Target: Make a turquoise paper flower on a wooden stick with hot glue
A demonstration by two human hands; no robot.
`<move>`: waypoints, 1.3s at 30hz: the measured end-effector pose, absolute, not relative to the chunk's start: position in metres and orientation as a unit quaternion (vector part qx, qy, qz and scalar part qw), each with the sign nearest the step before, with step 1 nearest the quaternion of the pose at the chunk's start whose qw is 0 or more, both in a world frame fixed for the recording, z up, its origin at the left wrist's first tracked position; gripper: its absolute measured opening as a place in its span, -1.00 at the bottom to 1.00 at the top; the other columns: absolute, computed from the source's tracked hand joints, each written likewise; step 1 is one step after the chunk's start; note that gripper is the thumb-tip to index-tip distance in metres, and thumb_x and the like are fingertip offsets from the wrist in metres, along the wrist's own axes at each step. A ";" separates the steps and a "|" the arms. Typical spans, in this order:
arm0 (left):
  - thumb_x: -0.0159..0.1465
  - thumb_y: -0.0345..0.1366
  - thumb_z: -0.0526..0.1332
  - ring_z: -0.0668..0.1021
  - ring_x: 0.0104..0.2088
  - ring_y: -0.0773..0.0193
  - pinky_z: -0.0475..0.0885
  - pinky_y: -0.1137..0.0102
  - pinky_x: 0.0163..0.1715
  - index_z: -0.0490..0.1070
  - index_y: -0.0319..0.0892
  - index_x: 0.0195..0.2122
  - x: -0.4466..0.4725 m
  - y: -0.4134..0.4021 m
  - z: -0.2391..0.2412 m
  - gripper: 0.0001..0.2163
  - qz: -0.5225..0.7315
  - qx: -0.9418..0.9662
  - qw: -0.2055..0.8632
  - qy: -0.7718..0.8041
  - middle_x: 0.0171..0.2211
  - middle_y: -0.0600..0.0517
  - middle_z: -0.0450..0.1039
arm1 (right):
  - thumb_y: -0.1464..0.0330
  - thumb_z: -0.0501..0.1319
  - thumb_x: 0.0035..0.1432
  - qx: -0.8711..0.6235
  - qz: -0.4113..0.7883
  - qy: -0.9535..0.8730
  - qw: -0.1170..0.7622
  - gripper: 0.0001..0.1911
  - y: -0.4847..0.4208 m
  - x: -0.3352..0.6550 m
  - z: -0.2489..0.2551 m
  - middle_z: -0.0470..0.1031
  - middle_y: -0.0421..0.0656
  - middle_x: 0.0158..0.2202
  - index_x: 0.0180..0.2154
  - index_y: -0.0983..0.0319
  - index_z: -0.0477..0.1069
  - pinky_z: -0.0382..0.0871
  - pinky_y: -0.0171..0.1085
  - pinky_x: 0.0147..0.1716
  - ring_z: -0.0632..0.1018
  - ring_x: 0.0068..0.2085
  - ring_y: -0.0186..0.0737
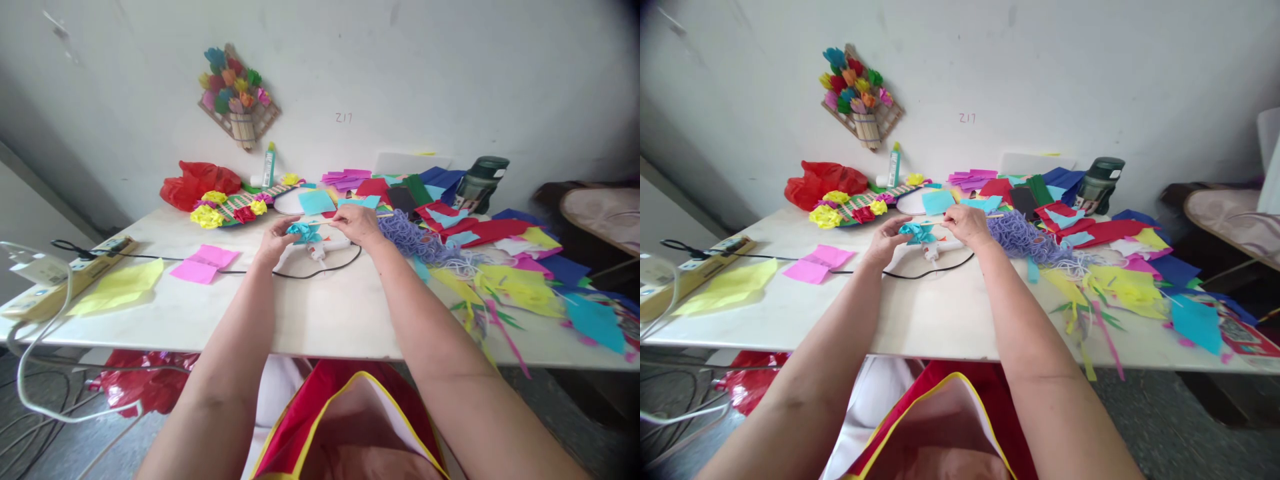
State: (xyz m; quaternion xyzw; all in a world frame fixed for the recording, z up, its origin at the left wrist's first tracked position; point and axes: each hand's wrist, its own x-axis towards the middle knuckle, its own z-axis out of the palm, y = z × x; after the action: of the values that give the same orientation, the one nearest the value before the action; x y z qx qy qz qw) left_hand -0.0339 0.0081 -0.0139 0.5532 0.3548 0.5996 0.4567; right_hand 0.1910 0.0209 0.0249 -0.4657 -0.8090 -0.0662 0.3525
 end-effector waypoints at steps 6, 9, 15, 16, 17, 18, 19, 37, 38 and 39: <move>-0.20 -0.32 0.49 0.53 -0.28 0.23 0.40 0.32 -0.20 0.55 -0.19 -0.18 -0.035 0.010 -0.017 -0.52 0.600 0.561 0.442 0.361 -0.30 0.01 0.55 | 0.38 0.30 0.15 -0.463 -0.074 -0.818 0.333 -0.91 0.022 0.193 0.026 0.61 -0.14 -0.33 -0.40 0.20 0.58 0.17 -0.29 -0.34 0.51 -0.28 -0.23; -0.20 -0.34 0.49 0.54 -0.26 0.22 0.41 0.32 -0.19 0.56 -0.19 -0.19 -0.035 0.011 -0.017 -0.54 0.602 0.557 0.445 0.360 -0.30 0.00 0.56 | 0.34 0.28 0.19 -0.465 -0.080 -0.824 0.315 -0.86 0.022 0.195 0.027 0.62 -0.14 -0.32 -0.36 0.20 0.60 0.15 -0.28 -0.36 0.52 -0.29 -0.23; -0.20 -0.35 0.50 0.54 -0.31 0.25 0.43 0.34 -0.21 0.57 -0.18 -0.20 -0.035 0.010 -0.016 -0.54 0.598 0.555 0.455 0.358 -0.32 0.02 0.58 | 0.31 0.23 0.24 -0.474 -0.086 -0.824 0.297 -0.80 0.023 0.197 0.026 0.64 -0.11 -0.28 -0.31 0.20 0.63 0.14 -0.27 -0.36 0.53 -0.27 -0.21; -0.20 -0.35 0.50 0.55 -0.31 0.25 0.43 0.33 -0.21 0.57 -0.18 -0.21 -0.034 0.010 -0.016 -0.55 0.597 0.556 0.455 0.357 -0.32 0.02 0.58 | 0.31 0.23 0.24 -0.474 -0.085 -0.824 0.299 -0.81 0.023 0.196 0.026 0.64 -0.11 -0.28 -0.31 0.20 0.63 0.14 -0.27 -0.36 0.53 -0.27 -0.21; -0.20 -0.34 0.50 0.55 -0.31 0.24 0.43 0.33 -0.20 0.57 -0.18 -0.21 -0.034 0.010 -0.016 -0.55 0.596 0.557 0.455 0.357 -0.32 0.02 0.58 | 0.31 0.24 0.23 -0.473 -0.084 -0.823 0.302 -0.81 0.023 0.196 0.026 0.64 -0.12 -0.28 -0.32 0.20 0.62 0.14 -0.27 -0.36 0.53 -0.27 -0.21; -0.20 -0.34 0.51 0.55 -0.30 0.23 0.44 0.32 -0.20 0.57 -0.18 -0.22 -0.034 0.010 -0.016 -0.55 0.596 0.558 0.455 0.357 -0.32 0.01 0.58 | 0.31 0.24 0.23 -0.473 -0.081 -0.823 0.305 -0.82 0.023 0.196 0.026 0.64 -0.12 -0.28 -0.32 0.19 0.62 0.14 -0.27 -0.36 0.53 -0.27 -0.21; -0.21 -0.33 0.51 0.55 -0.29 0.22 0.44 0.31 -0.20 0.57 -0.19 -0.22 -0.034 0.010 -0.016 -0.55 0.596 0.558 0.455 0.356 -0.32 0.01 0.58 | 0.32 0.25 0.22 -0.472 -0.079 -0.822 0.307 -0.83 0.022 0.196 0.026 0.63 -0.13 -0.29 -0.32 0.19 0.62 0.14 -0.28 -0.36 0.53 -0.28 -0.22; -0.24 -0.36 0.52 0.57 -0.21 0.14 0.46 0.29 -0.20 0.59 -0.17 -0.21 -0.035 0.015 -0.020 -0.53 0.603 0.557 0.455 0.345 -0.23 -0.04 0.61 | 0.35 0.33 0.15 -0.464 -0.116 -0.819 0.317 -0.94 0.024 0.195 0.027 0.60 -0.13 -0.29 -0.37 0.20 0.55 0.15 -0.27 -0.34 0.51 -0.23 -0.19; -0.24 -0.35 0.52 0.57 -0.20 0.13 0.46 0.29 -0.20 0.59 -0.17 -0.21 -0.035 0.015 -0.021 -0.52 0.603 0.558 0.454 0.344 -0.21 -0.04 0.61 | 0.35 0.34 0.14 -0.462 -0.116 -0.819 0.319 -0.94 0.023 0.195 0.027 0.60 -0.12 -0.29 -0.37 0.20 0.55 0.15 -0.28 -0.33 0.51 -0.22 -0.19; -0.24 -0.34 0.52 0.57 -0.20 0.13 0.46 0.29 -0.20 0.59 -0.17 -0.21 -0.035 0.015 -0.021 -0.52 0.604 0.558 0.454 0.344 -0.21 -0.05 0.61 | 0.36 0.34 0.14 -0.462 -0.116 -0.819 0.320 -0.94 0.023 0.195 0.028 0.60 -0.12 -0.29 -0.36 0.20 0.54 0.16 -0.28 -0.32 0.51 -0.22 -0.19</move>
State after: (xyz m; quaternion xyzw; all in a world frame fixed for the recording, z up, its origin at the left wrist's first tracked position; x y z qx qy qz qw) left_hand -0.0352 0.0155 -0.0211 0.5575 0.3441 0.6037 0.4542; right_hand 0.1951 0.0232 0.0277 -0.4616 -0.8194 -0.1156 0.3195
